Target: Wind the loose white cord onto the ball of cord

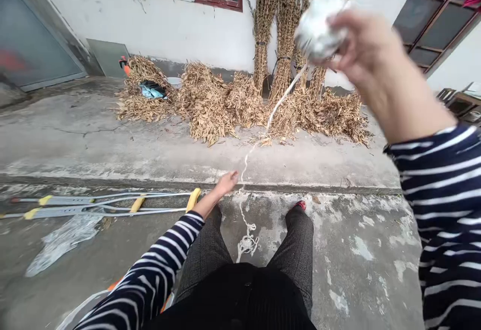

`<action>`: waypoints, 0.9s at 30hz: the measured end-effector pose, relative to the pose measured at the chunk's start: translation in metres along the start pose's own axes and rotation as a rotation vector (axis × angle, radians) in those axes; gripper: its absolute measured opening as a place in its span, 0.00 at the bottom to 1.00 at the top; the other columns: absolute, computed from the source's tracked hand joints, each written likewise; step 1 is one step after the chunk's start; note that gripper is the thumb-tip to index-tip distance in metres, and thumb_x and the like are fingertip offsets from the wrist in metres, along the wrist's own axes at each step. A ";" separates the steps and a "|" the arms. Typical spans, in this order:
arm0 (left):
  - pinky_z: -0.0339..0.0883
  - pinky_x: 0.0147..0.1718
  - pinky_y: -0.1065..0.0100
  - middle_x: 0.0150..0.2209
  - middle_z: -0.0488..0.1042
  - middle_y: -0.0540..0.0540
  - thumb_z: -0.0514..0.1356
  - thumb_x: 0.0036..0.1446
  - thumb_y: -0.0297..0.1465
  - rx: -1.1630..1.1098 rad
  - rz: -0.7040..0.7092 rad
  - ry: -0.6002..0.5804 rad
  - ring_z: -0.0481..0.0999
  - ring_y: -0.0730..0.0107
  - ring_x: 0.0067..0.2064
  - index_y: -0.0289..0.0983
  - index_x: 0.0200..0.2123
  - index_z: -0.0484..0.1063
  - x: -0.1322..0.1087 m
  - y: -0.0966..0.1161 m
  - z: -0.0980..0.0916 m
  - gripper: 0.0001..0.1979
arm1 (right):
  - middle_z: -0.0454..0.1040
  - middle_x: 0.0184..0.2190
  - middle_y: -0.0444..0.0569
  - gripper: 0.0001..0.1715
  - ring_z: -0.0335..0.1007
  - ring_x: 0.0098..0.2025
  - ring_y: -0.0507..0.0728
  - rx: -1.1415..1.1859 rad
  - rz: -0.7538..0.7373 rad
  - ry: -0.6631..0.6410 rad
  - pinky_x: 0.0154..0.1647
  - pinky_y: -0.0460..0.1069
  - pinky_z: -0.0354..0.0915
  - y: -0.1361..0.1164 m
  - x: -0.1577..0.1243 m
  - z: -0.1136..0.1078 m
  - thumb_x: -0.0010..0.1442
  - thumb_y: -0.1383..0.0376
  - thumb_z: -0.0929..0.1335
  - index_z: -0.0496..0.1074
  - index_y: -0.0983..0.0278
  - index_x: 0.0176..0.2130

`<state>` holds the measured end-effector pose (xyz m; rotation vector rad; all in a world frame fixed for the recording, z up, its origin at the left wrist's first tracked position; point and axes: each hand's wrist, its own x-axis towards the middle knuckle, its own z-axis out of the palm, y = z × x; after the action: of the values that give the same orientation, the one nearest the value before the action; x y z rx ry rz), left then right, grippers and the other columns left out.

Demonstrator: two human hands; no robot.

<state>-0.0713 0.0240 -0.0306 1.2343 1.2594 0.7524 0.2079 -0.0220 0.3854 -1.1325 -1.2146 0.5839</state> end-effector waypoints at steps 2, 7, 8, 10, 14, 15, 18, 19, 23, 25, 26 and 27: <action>0.67 0.60 0.60 0.60 0.77 0.38 0.65 0.53 0.23 -0.015 0.099 0.082 0.76 0.54 0.59 0.37 0.52 0.77 0.006 0.028 0.012 0.21 | 0.77 0.57 0.56 0.09 0.78 0.54 0.60 0.047 0.233 -0.255 0.54 0.55 0.79 0.035 -0.039 0.017 0.61 0.75 0.71 0.75 0.66 0.42; 0.65 0.63 0.62 0.60 0.78 0.39 0.68 0.56 0.30 -0.218 0.573 0.003 0.77 0.59 0.59 0.38 0.58 0.76 0.001 0.106 0.048 0.25 | 0.80 0.52 0.51 0.21 0.79 0.50 0.61 0.117 0.441 -0.423 0.51 0.61 0.80 0.110 -0.084 0.031 0.47 0.67 0.77 0.77 0.61 0.43; 0.64 0.63 0.61 0.59 0.79 0.40 0.70 0.56 0.32 -0.259 0.612 -0.031 0.77 0.59 0.59 0.38 0.57 0.77 -0.001 0.117 0.055 0.24 | 0.80 0.50 0.51 0.21 0.79 0.50 0.62 0.115 0.458 -0.437 0.51 0.61 0.80 0.119 -0.087 0.032 0.46 0.66 0.76 0.77 0.61 0.43; 0.63 0.64 0.59 0.55 0.82 0.41 0.73 0.54 0.35 -0.345 0.622 -0.096 0.78 0.57 0.59 0.37 0.52 0.80 -0.006 0.130 0.069 0.22 | 0.81 0.49 0.51 0.23 0.79 0.50 0.63 0.133 0.482 -0.468 0.49 0.61 0.80 0.129 -0.092 0.034 0.46 0.64 0.76 0.77 0.61 0.44; 0.65 0.62 0.57 0.40 0.85 0.42 0.75 0.50 0.44 -0.523 0.533 -0.238 0.81 0.57 0.52 0.34 0.38 0.83 -0.015 0.126 0.083 0.20 | 0.81 0.51 0.53 0.26 0.79 0.49 0.64 0.217 0.515 -0.528 0.44 0.60 0.81 0.147 -0.097 0.030 0.45 0.63 0.76 0.76 0.62 0.46; 0.65 0.61 0.57 0.38 0.85 0.42 0.75 0.49 0.47 -0.553 0.524 -0.276 0.82 0.58 0.50 0.34 0.36 0.83 -0.018 0.123 0.084 0.21 | 0.81 0.52 0.54 0.27 0.79 0.49 0.65 0.246 0.522 -0.541 0.43 0.60 0.81 0.152 -0.098 0.027 0.45 0.64 0.76 0.76 0.62 0.47; 0.67 0.57 0.60 0.33 0.84 0.43 0.75 0.47 0.50 -0.581 0.514 -0.346 0.82 0.61 0.44 0.34 0.33 0.83 -0.027 0.116 0.081 0.24 | 0.80 0.53 0.55 0.30 0.80 0.49 0.66 0.322 0.535 -0.585 0.44 0.63 0.82 0.168 -0.100 0.016 0.46 0.64 0.77 0.75 0.63 0.50; 0.68 0.55 0.61 0.31 0.83 0.43 0.75 0.48 0.51 -0.567 0.511 -0.349 0.82 0.62 0.42 0.33 0.32 0.82 -0.029 0.116 0.079 0.24 | 0.80 0.53 0.54 0.31 0.80 0.49 0.66 0.339 0.535 -0.596 0.46 0.64 0.81 0.173 -0.101 0.012 0.46 0.65 0.76 0.75 0.63 0.52; 0.68 0.50 0.63 0.25 0.79 0.46 0.72 0.54 0.50 -0.496 0.515 -0.380 0.81 0.65 0.35 0.33 0.29 0.79 -0.036 0.120 0.074 0.23 | 0.82 0.49 0.53 0.30 0.80 0.50 0.66 0.375 0.512 -0.591 0.47 0.63 0.81 0.181 -0.103 0.006 0.47 0.63 0.76 0.75 0.63 0.51; 0.69 0.50 0.63 0.23 0.78 0.47 0.70 0.56 0.46 -0.488 0.492 -0.402 0.81 0.66 0.34 0.33 0.30 0.77 -0.037 0.119 0.072 0.20 | 0.82 0.46 0.53 0.27 0.81 0.47 0.66 0.381 0.492 -0.537 0.42 0.60 0.81 0.182 -0.102 0.005 0.47 0.62 0.75 0.76 0.64 0.48; 0.69 0.50 0.62 0.22 0.77 0.48 0.69 0.57 0.43 -0.484 0.466 -0.406 0.81 0.65 0.34 0.33 0.31 0.76 -0.038 0.116 0.072 0.18 | 0.82 0.45 0.53 0.27 0.81 0.46 0.65 0.383 0.484 -0.500 0.40 0.59 0.81 0.182 -0.101 0.004 0.47 0.61 0.75 0.76 0.64 0.47; 0.68 0.51 0.62 0.22 0.77 0.47 0.68 0.57 0.41 -0.478 0.434 -0.406 0.82 0.65 0.34 0.33 0.31 0.76 -0.039 0.113 0.071 0.16 | 0.82 0.46 0.52 0.27 0.81 0.45 0.64 0.387 0.478 -0.460 0.38 0.58 0.81 0.181 -0.100 0.003 0.47 0.62 0.75 0.76 0.64 0.47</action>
<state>0.0105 -0.0045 0.0781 1.1884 0.4429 0.9844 0.2111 -0.0374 0.1791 -0.9801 -1.1392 1.4417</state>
